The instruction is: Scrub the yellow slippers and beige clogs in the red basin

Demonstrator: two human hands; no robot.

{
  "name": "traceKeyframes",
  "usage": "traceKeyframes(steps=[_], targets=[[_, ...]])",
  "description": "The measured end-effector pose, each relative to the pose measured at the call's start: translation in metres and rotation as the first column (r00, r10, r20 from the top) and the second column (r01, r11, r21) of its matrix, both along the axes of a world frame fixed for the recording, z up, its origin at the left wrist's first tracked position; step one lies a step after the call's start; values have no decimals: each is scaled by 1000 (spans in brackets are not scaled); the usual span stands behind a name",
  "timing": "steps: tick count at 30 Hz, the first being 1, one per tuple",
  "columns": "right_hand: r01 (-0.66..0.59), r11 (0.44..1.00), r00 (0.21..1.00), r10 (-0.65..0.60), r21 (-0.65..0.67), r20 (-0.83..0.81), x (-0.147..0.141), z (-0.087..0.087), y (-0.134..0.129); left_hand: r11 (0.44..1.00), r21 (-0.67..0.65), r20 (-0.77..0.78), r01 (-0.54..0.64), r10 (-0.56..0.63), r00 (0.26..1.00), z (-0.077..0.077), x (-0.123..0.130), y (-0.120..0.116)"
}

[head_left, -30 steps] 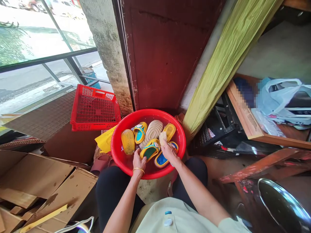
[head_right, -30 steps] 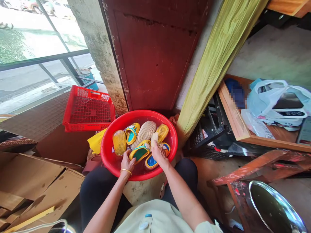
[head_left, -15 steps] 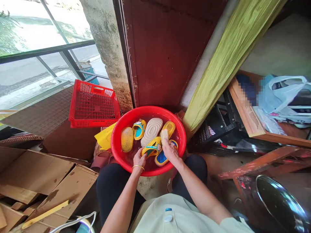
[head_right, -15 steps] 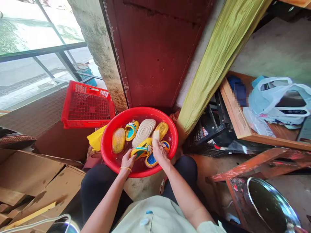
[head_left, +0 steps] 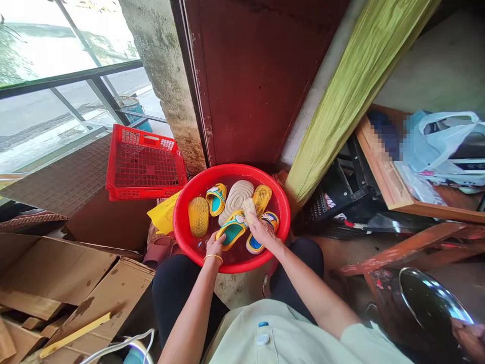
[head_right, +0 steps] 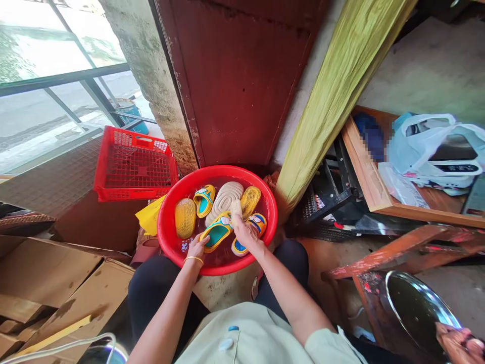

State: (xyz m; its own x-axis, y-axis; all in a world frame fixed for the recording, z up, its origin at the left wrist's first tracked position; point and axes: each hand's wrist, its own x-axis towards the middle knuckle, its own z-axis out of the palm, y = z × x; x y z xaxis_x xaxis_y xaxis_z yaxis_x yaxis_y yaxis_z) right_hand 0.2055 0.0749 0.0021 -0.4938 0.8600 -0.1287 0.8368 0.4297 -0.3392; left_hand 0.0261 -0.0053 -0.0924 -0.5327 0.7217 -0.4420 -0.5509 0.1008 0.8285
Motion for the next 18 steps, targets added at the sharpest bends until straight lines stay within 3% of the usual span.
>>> traceKeyframes(steps=[4, 9, 12, 15, 18], targets=[[-86, 996, 994, 84, -18, -70, 21, -13, -36, 995, -81, 150, -60, 71, 986, 3, -1, 1], [-133, 988, 975, 144, 75, -166, 51, -25, -80, 992, -120, 215, -46, 71, 974, 9, 0, 2], [-150, 982, 970, 168, 112, -176, 44, -20, -71, 994, -111, 186, -20, 41, 982, 10, 0, 1], [-164, 981, 972, 180, 106, -154, 19, -11, -42, 996, -94, 117, 11, 0, 993, 10, 1, 0], [-99, 994, 985, 105, 53, -137, -2, -5, -12, 997, -72, 37, 26, -24, 999, 10, 1, -1]])
